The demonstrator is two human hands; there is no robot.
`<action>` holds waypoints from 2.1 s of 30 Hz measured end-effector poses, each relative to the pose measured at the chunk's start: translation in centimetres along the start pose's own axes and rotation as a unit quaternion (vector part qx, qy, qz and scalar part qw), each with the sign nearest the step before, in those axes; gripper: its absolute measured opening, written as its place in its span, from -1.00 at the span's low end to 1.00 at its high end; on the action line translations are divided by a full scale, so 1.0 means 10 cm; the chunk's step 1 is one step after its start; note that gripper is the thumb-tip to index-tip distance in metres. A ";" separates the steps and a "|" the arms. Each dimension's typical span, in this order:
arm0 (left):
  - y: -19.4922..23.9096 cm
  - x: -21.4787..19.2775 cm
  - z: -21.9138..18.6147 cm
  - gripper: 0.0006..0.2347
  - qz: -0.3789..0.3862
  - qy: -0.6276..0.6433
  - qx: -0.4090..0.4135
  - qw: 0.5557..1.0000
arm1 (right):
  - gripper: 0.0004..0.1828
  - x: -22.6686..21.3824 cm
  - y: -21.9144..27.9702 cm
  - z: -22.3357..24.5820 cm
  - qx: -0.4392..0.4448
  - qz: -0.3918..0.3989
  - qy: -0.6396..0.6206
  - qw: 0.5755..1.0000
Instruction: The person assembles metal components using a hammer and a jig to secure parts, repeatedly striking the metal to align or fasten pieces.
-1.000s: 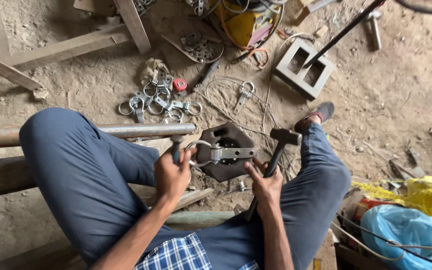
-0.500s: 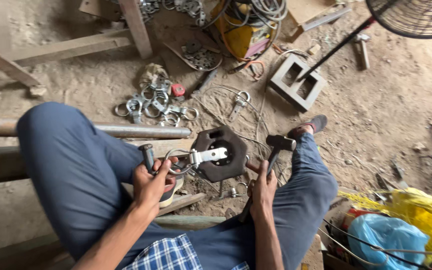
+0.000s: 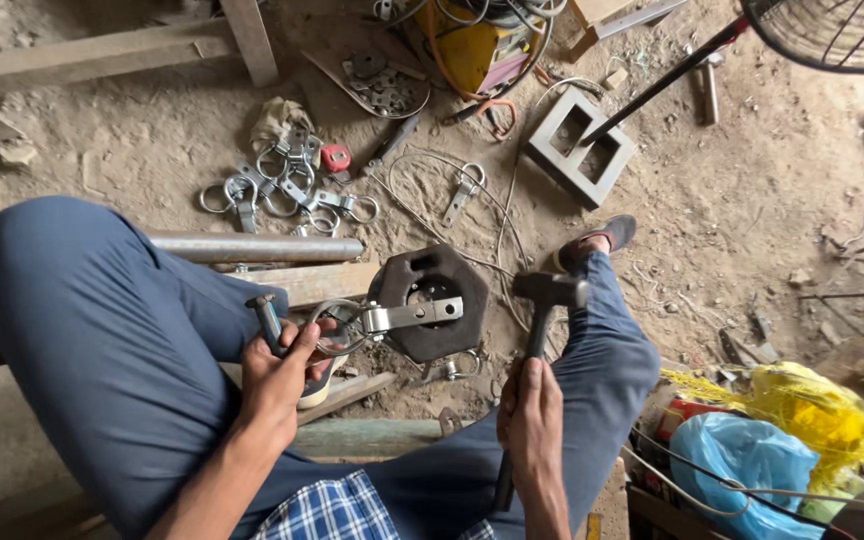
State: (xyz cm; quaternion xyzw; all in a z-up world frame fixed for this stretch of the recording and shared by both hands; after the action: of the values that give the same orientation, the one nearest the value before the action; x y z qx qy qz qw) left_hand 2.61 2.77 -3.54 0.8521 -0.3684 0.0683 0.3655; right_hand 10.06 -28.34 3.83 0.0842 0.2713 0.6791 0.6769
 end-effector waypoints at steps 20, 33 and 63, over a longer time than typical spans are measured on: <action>-0.05 0.10 0.28 -0.72 -0.049 -0.025 -0.048 0.997 | -0.69 -0.24 0.78 1.07 -0.359 -0.127 0.080 0.921; -0.07 0.18 0.27 -0.74 -0.022 -0.042 -0.044 0.998 | -0.58 0.15 0.22 0.57 -0.133 0.056 0.169 0.975; 0.01 1.09 -0.29 -0.83 0.127 -0.274 0.381 0.874 | -0.51 -0.36 0.22 -0.65 0.054 0.000 -0.183 0.982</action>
State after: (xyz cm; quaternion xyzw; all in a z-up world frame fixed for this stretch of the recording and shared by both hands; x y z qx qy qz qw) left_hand 10.77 -1.63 2.82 0.8556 -0.5045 0.0129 -0.1150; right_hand 5.32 -33.34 0.38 0.2435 0.1784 0.6367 0.7095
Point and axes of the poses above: each hand's wrist, its own y-axis away from the middle knuckle, its own x-axis out of the palm, z = x × y, the point moved 6 cm from there along -y, towards the middle knuckle, and after that the axes turned 8 degrees about y, right-handed, at the moved point
